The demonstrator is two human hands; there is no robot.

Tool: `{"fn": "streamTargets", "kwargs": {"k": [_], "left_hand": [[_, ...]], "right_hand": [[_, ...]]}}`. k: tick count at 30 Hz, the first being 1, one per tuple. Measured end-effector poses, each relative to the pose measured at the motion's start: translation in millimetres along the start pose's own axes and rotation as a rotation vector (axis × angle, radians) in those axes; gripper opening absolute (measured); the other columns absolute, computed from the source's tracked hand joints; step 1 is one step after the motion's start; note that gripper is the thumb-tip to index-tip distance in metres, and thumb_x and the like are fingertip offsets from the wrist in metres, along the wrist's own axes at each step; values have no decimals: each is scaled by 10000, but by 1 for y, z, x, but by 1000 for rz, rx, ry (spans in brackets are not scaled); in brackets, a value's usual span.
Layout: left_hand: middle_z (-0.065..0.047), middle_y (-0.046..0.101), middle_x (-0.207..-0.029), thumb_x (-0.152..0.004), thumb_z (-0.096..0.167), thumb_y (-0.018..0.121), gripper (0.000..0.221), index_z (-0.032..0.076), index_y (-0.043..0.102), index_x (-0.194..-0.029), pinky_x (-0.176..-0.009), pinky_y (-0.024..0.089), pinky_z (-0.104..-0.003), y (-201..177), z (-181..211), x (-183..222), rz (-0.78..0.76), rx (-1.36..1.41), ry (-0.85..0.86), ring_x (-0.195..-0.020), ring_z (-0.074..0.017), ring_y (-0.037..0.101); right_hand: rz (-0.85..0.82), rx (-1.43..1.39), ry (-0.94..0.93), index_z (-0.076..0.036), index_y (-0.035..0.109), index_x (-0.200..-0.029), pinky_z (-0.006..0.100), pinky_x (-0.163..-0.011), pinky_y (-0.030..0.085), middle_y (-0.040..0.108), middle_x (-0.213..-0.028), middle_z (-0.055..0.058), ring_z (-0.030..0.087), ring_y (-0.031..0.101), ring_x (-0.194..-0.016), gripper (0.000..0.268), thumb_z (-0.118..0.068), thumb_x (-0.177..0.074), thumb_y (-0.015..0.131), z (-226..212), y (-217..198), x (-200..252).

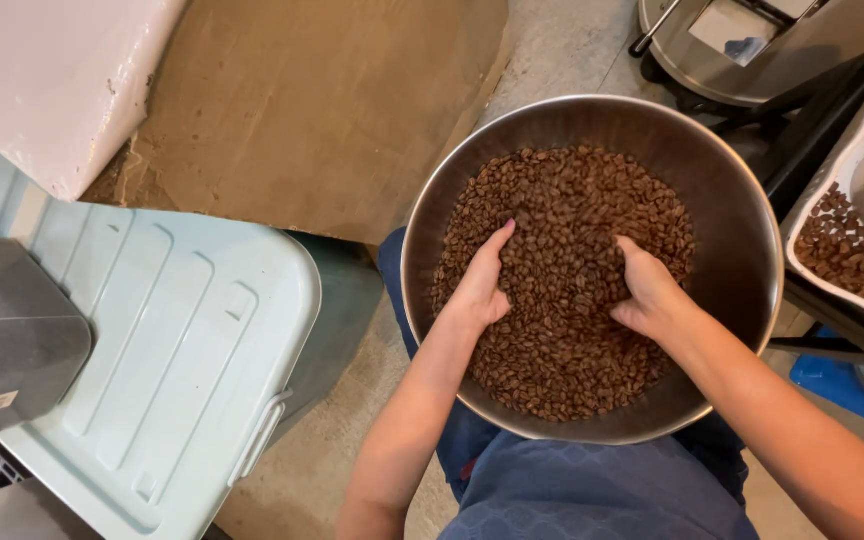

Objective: Sorting through roasted coffee beans in a bowl to remove defects by hand

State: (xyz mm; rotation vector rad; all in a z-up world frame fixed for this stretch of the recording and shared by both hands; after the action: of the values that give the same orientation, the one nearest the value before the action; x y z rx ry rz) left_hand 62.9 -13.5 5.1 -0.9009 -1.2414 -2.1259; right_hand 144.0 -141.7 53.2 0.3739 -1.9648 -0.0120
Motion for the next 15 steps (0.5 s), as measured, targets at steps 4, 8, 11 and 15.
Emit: {"fn": "streamTargets", "kwargs": {"k": [4, 8, 11, 15], "left_hand": [[-322, 494, -1445, -1039, 421, 614, 705, -64, 396, -1501, -1080, 427, -635, -18, -8, -24, -50, 107, -4, -1318, -457, 523], [-313, 520, -1424, -1027, 411, 627, 696, -65, 416, -1489, -1065, 435, -643, -21, -11, -27, -37, 166, -18, -1300, -458, 537], [-307, 567, -1375, -1020, 407, 649, 660, -64, 470, -1447, -1036, 466, -638, -27, -15, -33, -43, 196, -22, -1253, -454, 580], [-300, 575, -1367, -1023, 395, 642, 650, -72, 472, -1442, -1041, 470, -628, -27, -13, -25, -34, 204, -12, -1250, -450, 584]], "right_hand": [[11, 46, 15, 1, 259, -1604, 690, -1190, 216, 237, -1644, 312, 450, 237, -1532, 641, -362, -1097, 410, -21, 30, 44], [9, 79, 44, -42, 69, -1644, 729, -1174, 64, -3, -1692, 260, 458, 36, -1555, 750, -400, -1094, 431, -25, 29, 49], [21, 72, 16, -34, 38, -1650, 722, -1172, 51, -56, -1690, 257, 456, -38, -1555, 755, -378, -1100, 424, -16, 12, 26], [13, 162, -10, -38, 24, -1651, 733, -1164, 42, -69, -1691, 250, 456, -54, -1555, 773, -401, -1097, 423, -11, 5, 17]]}}
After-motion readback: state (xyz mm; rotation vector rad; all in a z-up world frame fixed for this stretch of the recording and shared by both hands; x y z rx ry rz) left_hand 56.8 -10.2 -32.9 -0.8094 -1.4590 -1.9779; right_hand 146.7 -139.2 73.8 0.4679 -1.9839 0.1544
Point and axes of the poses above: each hand's wrist, its own x-axis away from the middle knuckle, its own y-axis out of the palm, z = x × y, the point moved 7 cm from there along -x, towards the middle knuckle
